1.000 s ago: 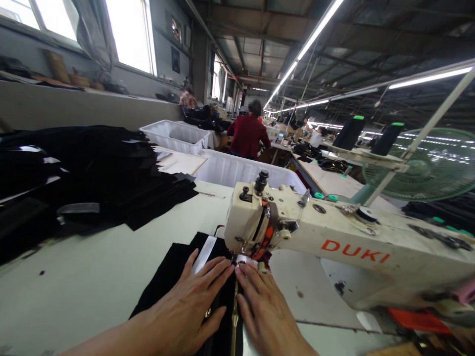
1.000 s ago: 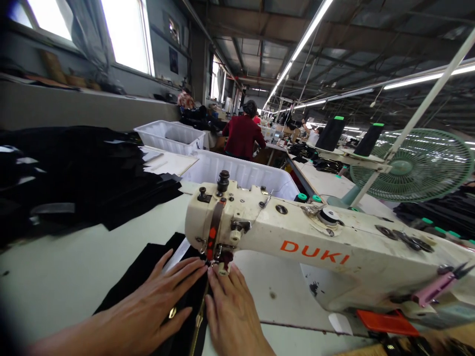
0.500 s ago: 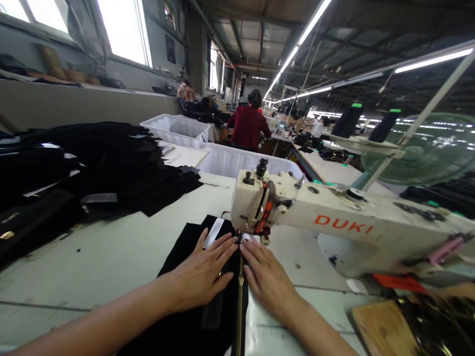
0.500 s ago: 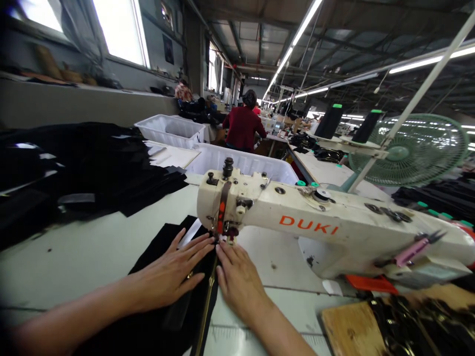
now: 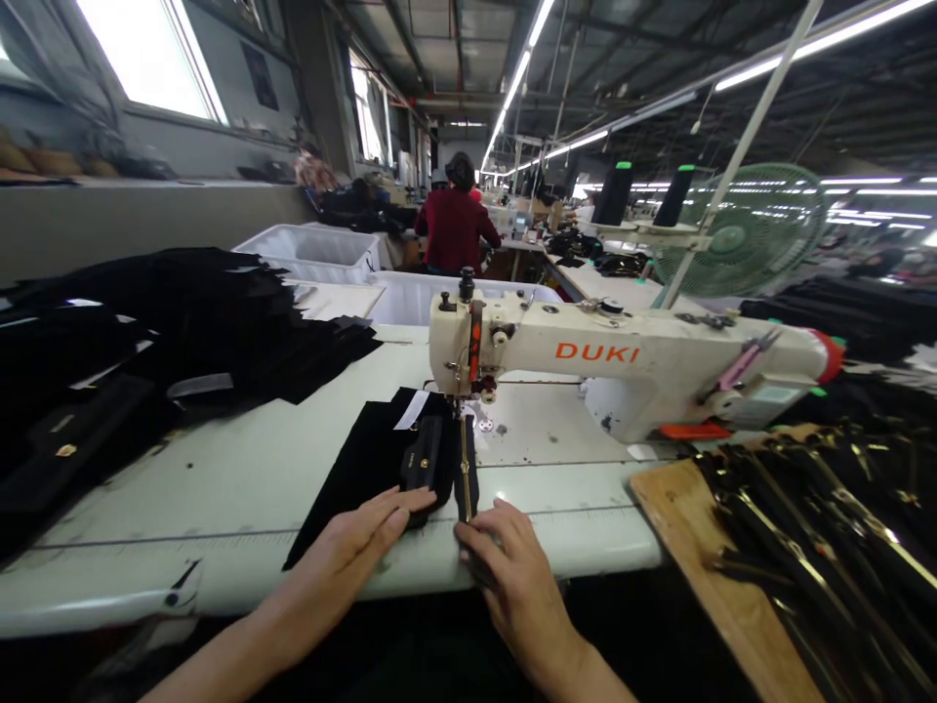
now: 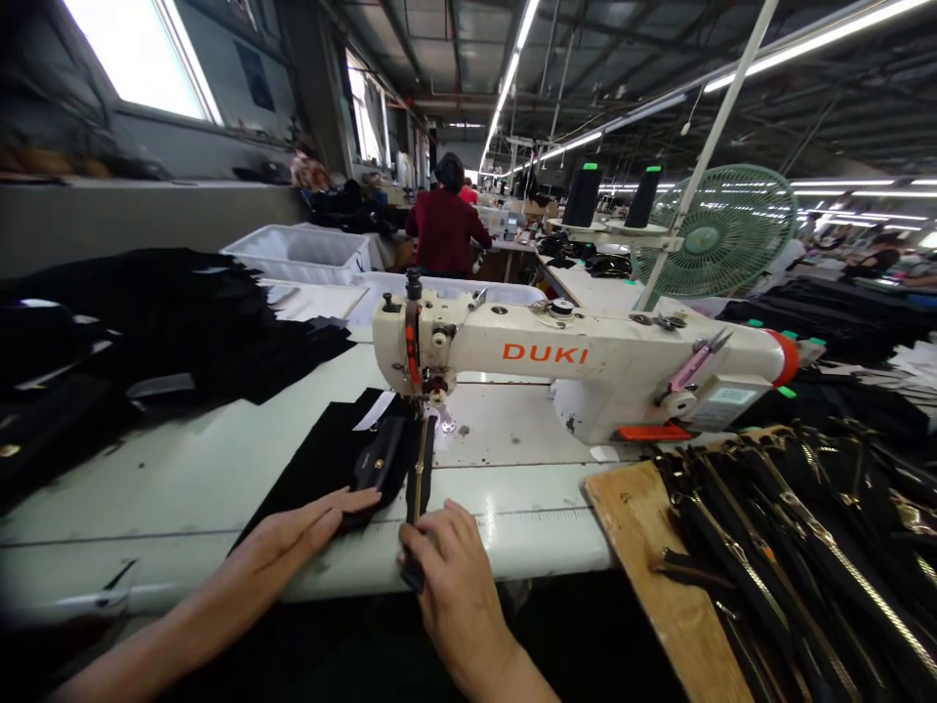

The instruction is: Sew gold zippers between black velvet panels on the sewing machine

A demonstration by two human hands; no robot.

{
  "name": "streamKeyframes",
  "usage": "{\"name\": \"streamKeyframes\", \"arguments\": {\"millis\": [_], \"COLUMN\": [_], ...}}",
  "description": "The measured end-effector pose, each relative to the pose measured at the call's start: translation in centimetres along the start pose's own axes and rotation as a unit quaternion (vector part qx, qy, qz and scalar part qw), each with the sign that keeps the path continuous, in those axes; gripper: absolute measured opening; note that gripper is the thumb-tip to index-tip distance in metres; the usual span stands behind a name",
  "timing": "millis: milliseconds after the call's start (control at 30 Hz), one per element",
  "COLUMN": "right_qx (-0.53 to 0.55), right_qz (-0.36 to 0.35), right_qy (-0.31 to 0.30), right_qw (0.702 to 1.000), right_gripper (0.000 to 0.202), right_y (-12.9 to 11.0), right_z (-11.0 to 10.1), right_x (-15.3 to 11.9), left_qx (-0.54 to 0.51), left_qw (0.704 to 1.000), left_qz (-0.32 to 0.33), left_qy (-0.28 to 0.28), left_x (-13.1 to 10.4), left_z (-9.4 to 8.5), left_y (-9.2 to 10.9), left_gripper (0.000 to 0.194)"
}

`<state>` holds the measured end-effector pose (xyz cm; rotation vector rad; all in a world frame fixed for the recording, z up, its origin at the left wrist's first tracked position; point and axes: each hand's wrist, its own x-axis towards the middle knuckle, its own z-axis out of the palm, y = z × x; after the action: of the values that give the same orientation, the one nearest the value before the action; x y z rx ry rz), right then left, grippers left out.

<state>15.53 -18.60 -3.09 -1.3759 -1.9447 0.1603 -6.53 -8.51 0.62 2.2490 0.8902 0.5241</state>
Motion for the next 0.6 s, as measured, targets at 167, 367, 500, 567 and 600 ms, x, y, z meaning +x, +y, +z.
{"name": "streamKeyframes", "arguments": {"millis": [167,367,500,567,600], "right_qx": [0.049,-0.069,-0.07,-0.075,-0.077], "right_qz": [0.025,-0.043,-0.043,-0.04,-0.039], "right_qy": [0.029,0.047,0.053,0.056,0.057], "right_qw": [0.998,0.996,0.995,0.995,0.995], "right_gripper": [0.025,0.031,0.031,0.03,0.03], "right_y": [-0.1,-1.9,-2.2,-2.3,-2.4], "right_z": [-1.2,0.6,1.0,0.8,0.7], "right_x": [0.6,-0.3,-0.3,-0.4,-0.4], "left_qx": [0.027,0.264,0.297,0.294,0.292], "left_qw": [0.999,0.94,0.925,0.925,0.926], "left_qz": [0.03,0.215,0.235,0.24,0.239], "left_qy": [0.017,-0.008,0.004,0.02,0.027], "left_x": [-0.2,-1.0,-1.2,-1.2,-1.2], "left_z": [-0.9,2.8,3.9,4.2,4.3], "left_y": [1.6,0.9,0.1,0.0,0.0], "left_gripper": [0.041,0.049,0.051,0.051,0.051]}}
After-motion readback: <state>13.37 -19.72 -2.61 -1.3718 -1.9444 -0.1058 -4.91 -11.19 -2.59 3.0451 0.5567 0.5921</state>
